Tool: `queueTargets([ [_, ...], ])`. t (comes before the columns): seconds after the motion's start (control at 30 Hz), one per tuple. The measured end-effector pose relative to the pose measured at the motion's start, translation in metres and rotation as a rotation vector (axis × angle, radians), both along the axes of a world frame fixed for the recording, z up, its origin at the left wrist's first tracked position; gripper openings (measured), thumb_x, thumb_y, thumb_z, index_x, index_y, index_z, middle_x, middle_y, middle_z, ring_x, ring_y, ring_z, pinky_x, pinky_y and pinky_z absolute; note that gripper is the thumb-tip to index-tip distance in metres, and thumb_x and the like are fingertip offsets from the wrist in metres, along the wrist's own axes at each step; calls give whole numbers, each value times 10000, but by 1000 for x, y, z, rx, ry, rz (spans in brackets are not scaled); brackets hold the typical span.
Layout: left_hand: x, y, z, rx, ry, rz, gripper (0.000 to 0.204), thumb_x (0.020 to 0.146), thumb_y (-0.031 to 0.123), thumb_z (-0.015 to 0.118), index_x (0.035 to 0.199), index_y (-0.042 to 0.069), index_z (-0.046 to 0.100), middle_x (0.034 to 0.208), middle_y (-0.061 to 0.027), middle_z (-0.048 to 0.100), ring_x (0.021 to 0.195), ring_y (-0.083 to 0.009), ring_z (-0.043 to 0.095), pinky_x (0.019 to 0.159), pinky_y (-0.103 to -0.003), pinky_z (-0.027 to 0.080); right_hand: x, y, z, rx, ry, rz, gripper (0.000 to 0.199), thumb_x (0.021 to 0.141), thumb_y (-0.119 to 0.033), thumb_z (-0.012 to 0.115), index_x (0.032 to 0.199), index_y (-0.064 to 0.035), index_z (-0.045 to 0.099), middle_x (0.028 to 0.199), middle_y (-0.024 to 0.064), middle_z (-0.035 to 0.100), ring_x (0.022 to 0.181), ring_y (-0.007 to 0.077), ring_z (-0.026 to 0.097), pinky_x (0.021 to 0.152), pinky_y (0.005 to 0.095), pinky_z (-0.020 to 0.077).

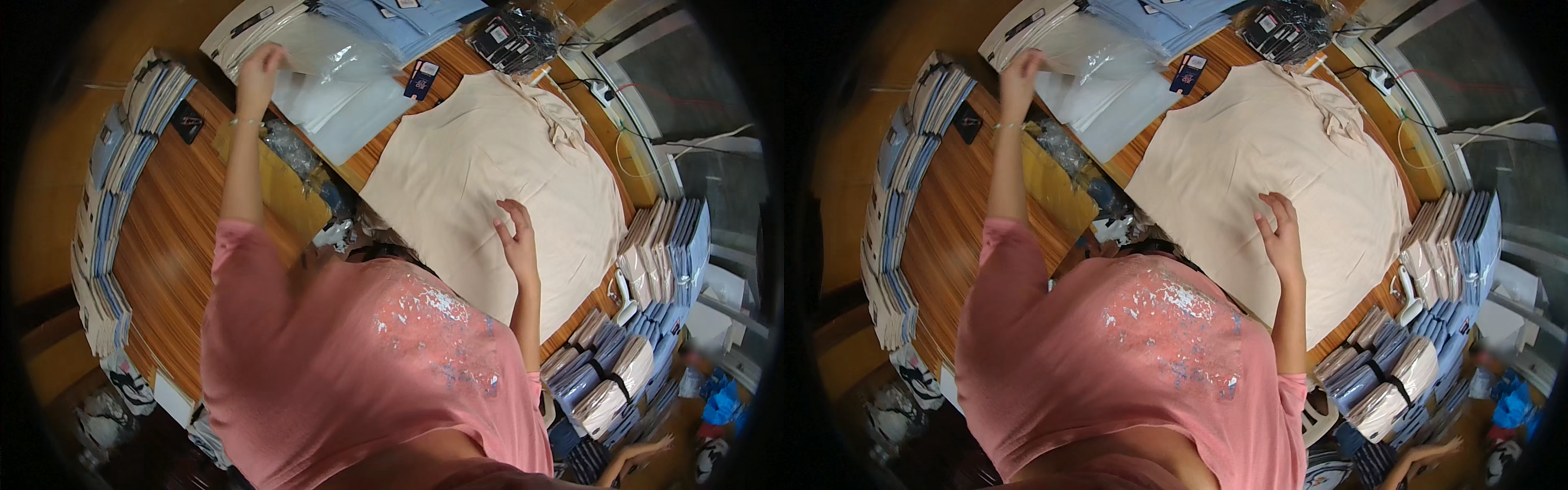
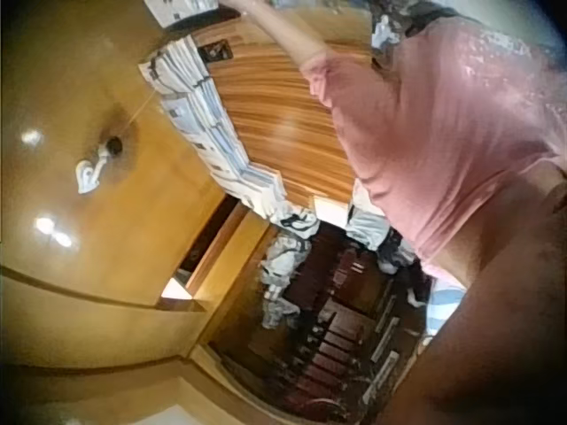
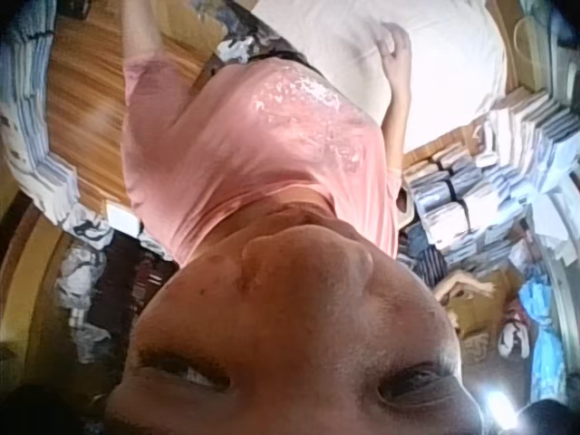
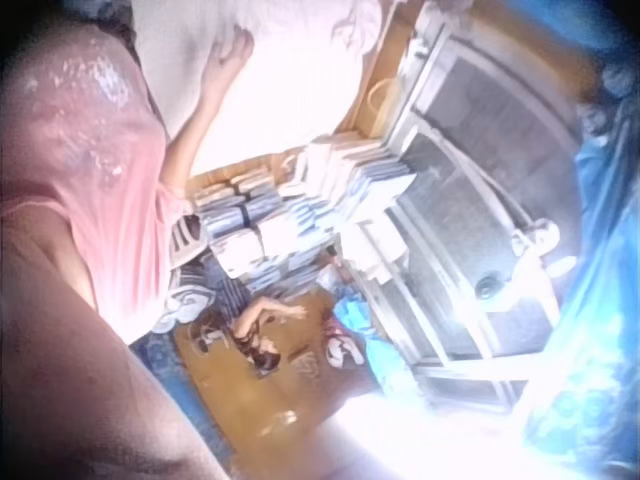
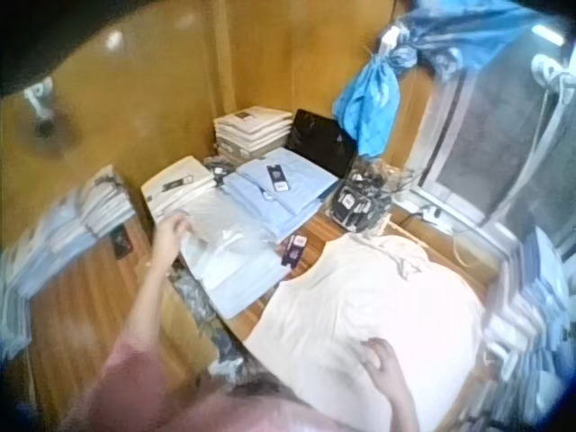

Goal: The person picks up a shirt, spreads it out on a table, folds the sides and sleeves inward using a rectangular guide, removes the guide, and places the folded shirt into a plastic bag before securing it with a blue tie.

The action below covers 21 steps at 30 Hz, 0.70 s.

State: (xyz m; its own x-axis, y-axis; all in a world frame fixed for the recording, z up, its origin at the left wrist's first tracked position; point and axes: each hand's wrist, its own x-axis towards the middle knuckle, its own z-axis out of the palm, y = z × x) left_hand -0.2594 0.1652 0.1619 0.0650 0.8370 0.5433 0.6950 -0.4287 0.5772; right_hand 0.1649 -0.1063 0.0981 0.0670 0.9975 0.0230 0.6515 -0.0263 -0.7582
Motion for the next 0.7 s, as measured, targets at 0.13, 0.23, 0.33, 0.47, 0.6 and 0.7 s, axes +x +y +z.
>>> queueTargets([
  [0.13, 68, -63, 100, 365, 17, -63, 119, 791, 123, 619, 847, 19, 631, 797, -68, 602, 726, -206, 575, 636, -287, 446, -25, 32, 46, 240, 8, -9, 361, 789, -105, 611, 1131, -18, 538, 1160, 174, 519, 1130, 311, 457, 958, 366, 352],
  [0.23, 132, -106, 115, 669, 229, -419, 91, 748, 99, 649, 831, 63, 638, 821, -63, 599, 728, -225, 579, 627, -284, 473, -80, 55, 86, 444, 36, -55, 364, 777, -107, 628, 1118, -13, 541, 1080, 161, 561, 1018, 280, 530, 880, 347, 410],
  [0.33, 191, -132, 102, 491, 144, -789, 158, 693, 131, 686, 839, 91, 640, 873, -73, 611, 758, -229, 582, 641, -319, 479, -102, 57, 76, 54, 249, -36, 420, 746, -90, 654, 1131, 6, 516, 1081, 116, 581, 982, 220, 560, 810, 317, 460],
  [0.47, 235, -132, 55, 499, -135, -1022, 283, 739, 137, 660, 1008, 79, 594, 1019, -105, 591, 885, -224, 565, 756, -347, 456, -35, 22, -6, 69, 571, -356, 396, 812, -83, 591, 1176, -1, 459, 946, 80, 610, 833, 160, 587, 616, 275, 496],
  [0.6, 224, -69, -88, 145, -155, -753, 398, 789, 133, 590, 1176, 78, 512, 1162, -91, 515, 1027, -253, 510, 866, -383, 422, 16, -42, -13, -118, 824, -737, 279, 839, -185, 602, 1015, -14, 469, 813, 54, 568, 675, 106, 556, 460, 230, 450],
  [0.7, 210, -43, -149, -13, 320, -596, 430, 848, 218, 552, 1242, 77, 452, 1282, -114, 431, 1198, -274, 390, 998, -441, 302, 57, -91, -60, -357, 551, -910, 348, 839, -171, 587, 1115, -34, 427, 739, 47, 551, 606, 103, 531, 411, 220, 423],
])
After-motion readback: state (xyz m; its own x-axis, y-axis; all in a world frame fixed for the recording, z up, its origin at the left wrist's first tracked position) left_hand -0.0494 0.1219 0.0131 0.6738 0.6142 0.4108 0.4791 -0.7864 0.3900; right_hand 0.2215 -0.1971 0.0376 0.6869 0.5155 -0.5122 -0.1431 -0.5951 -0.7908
